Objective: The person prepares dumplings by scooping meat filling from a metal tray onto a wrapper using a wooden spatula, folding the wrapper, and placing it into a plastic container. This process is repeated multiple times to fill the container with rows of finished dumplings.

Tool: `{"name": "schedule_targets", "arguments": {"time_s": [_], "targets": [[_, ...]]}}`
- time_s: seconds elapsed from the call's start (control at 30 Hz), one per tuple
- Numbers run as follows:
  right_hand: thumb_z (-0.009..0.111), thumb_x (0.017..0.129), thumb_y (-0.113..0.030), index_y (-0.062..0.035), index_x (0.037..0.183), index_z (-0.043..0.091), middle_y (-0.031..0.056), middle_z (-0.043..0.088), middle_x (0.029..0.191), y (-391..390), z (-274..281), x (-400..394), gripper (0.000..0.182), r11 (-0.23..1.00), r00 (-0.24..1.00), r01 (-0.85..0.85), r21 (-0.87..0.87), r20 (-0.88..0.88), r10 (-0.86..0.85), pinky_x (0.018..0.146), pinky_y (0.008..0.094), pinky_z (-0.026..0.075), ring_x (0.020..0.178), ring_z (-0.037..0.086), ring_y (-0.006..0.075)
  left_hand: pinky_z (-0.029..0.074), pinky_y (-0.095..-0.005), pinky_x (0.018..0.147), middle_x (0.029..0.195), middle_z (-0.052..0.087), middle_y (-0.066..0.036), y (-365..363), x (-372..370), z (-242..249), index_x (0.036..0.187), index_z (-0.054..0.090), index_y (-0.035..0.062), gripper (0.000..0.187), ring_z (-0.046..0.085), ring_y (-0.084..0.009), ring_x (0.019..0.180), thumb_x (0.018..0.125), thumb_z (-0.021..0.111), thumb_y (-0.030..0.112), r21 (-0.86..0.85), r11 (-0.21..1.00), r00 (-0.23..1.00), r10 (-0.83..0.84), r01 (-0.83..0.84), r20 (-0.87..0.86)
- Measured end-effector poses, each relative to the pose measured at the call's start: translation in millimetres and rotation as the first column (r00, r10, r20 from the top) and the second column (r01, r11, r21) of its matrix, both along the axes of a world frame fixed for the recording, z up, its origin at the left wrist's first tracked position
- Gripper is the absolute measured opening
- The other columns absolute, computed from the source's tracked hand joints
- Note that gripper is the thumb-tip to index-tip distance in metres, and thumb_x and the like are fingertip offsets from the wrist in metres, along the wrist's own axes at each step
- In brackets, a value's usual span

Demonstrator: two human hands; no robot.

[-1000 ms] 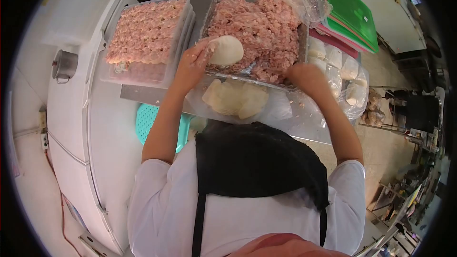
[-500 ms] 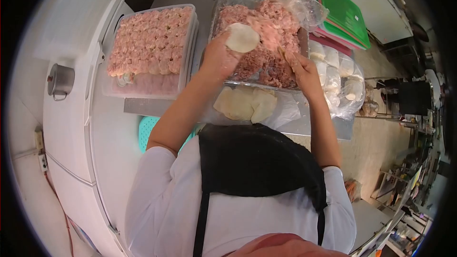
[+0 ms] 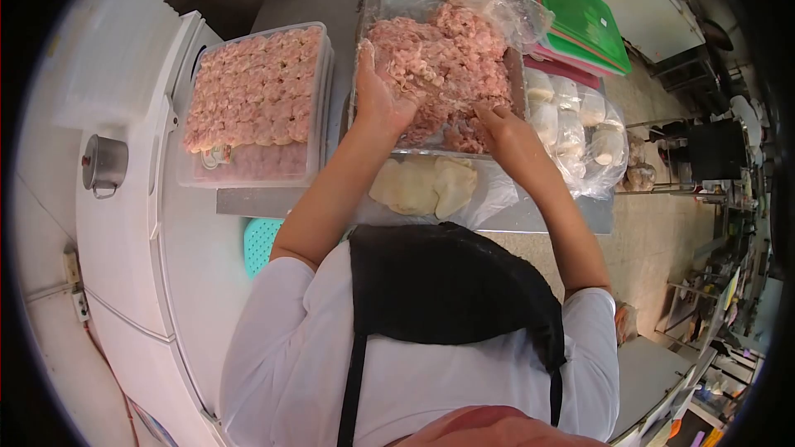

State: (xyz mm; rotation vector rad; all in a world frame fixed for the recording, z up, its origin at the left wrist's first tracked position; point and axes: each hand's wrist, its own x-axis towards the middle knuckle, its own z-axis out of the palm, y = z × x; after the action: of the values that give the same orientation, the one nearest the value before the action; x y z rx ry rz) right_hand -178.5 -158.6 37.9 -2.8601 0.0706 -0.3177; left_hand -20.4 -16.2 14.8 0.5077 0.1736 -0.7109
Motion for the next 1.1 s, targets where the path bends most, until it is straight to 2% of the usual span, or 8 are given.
{"name": "schedule_targets", "arguments": {"time_s": [0.3, 0.47, 0.5, 0.57, 0.6, 0.8, 1.0, 1.1], "targets": [[0.054, 0.090, -0.015, -0.0023, 0.114, 0.059, 0.0211, 0.059, 0.089, -11.0, 17.7, 4.4, 0.028, 0.988, 0.992, -0.125, 0.087, 0.018, 0.123, 0.066, 0.0436, 0.049, 0.080, 0.060, 0.0384, 0.037, -0.0576, 0.101, 0.129, 0.049, -0.022, -1.1, -0.3, 9.3, 0.125, 0.043, -0.0078, 0.060, 0.046, -0.0355, 0.122, 0.091, 0.055, 0.040, -0.144, 0.986, 0.996, 0.074, -0.080, -0.046], [0.050, 0.097, -0.020, -0.0001, 0.114, 0.061, 0.0067, 0.053, 0.073, -61.0, 17.1, 1.0, 0.028, 0.842, 0.980, -0.193, 0.503, 0.147, 0.136, 0.060, 0.0325, 0.045, 0.070, 0.057, 0.0216, 0.039, -0.0488, 0.104, 0.130, 0.049, -0.018, 12.9, -15.1, 16.6, 0.133, 0.042, 0.0032, 0.048, 0.046, -0.0325, 0.122, 0.089, 0.059, 0.012, 0.115, 0.992, 0.900, -0.091, 0.047, 0.425], [0.049, 0.097, -0.020, 0.0000, 0.114, 0.061, 0.0051, 0.053, 0.073, -63.5, 22.2, 0.2, 0.028, 0.759, 0.992, -0.087, 0.645, -0.012, 0.124, 0.061, 0.0316, 0.045, 0.071, 0.056, 0.0195, 0.038, -0.0460, 0.104, 0.131, 0.049, -0.017, 14.1, -20.6, 24.4, 0.134, 0.042, 0.0059, 0.050, 0.046, -0.0310, 0.122, 0.087, 0.060, 0.008, 0.225, 0.974, 0.847, -0.149, 0.036, 0.510], [0.048, 0.098, -0.020, 0.0004, 0.113, 0.062, 0.0018, 0.052, 0.072, -65.9, 37.5, -3.0, 0.029, 0.544, 0.929, 0.188, 0.818, -0.327, 0.171, 0.064, 0.0299, 0.044, 0.073, 0.053, 0.0152, 0.040, -0.0417, 0.103, 0.130, 0.051, -0.013, 15.3, -19.0, 34.3, 0.135, 0.042, 0.0119, 0.061, 0.048, -0.0280, 0.123, 0.080, 0.069, 0.008, 0.422, 0.849, 0.417, -0.275, -0.317, 0.866], [0.049, 0.098, -0.020, 0.0005, 0.112, 0.062, 0.0031, 0.054, 0.073, -68.1, 40.5, -4.6, 0.028, 0.579, 0.940, 0.112, 0.808, -0.275, 0.203, 0.066, 0.0300, 0.045, 0.073, 0.054, 0.0162, 0.041, -0.0395, 0.102, 0.130, 0.052, -0.011, 16.3, -18.2, 36.6, 0.136, 0.042, 0.0149, 0.067, 0.049, -0.0265, 0.123, 0.077, 0.073, 0.008, 0.418, 0.751, 0.158, -0.395, -0.512, 0.905], [0.055, 0.093, -0.017, -0.0002, 0.108, 0.064, 0.0128, 0.063, 0.086, -82.5, 32.2, -2.4, 0.024, 0.758, 0.909, -0.370, 0.537, 0.040, 0.415, 0.073, 0.0325, 0.047, 0.080, 0.059, 0.0257, 0.040, -0.0339, 0.100, 0.128, 0.055, -0.010, 13.2, -10.5, 39.5, 0.124, 0.055, 0.0074, 0.057, 0.049, -0.0211, 0.121, 0.072, 0.079, 0.011, 0.754, 0.604, 0.172, -0.739, -0.258, 0.651], [0.057, 0.090, -0.012, -0.0015, 0.108, 0.064, 0.0165, 0.064, 0.094, -108.5, -22.5, 28.2, 0.022, 0.735, 0.825, -0.530, 0.423, 0.058, 0.562, 0.075, 0.0361, 0.048, 0.085, 0.061, 0.0321, 0.045, -0.0317, 0.090, 0.103, 0.065, -0.009, 17.7, -18.2, 16.7, 0.110, 0.063, 0.0047, 0.041, 0.059, -0.0214, 0.099, 0.073, 0.076, 0.017, 0.635, 0.585, -0.145, -0.783, -0.504, 0.606], [0.058, 0.089, -0.012, -0.0032, 0.111, 0.063, 0.0171, 0.062, 0.095, -120.9, -19.1, 37.2, 0.024, 0.867, 0.893, -0.388, 0.312, -0.105, 0.437, 0.074, 0.0390, 0.049, 0.084, 0.061, 0.0344, 0.046, -0.0322, 0.087, 0.099, 0.066, -0.011, 11.2, -2.3, 6.9, 0.113, 0.062, 0.0049, 0.043, 0.060, -0.0225, 0.094, 0.074, 0.073, 0.020, 0.907, 0.334, 0.079, -0.928, -0.259, 0.364]]}}
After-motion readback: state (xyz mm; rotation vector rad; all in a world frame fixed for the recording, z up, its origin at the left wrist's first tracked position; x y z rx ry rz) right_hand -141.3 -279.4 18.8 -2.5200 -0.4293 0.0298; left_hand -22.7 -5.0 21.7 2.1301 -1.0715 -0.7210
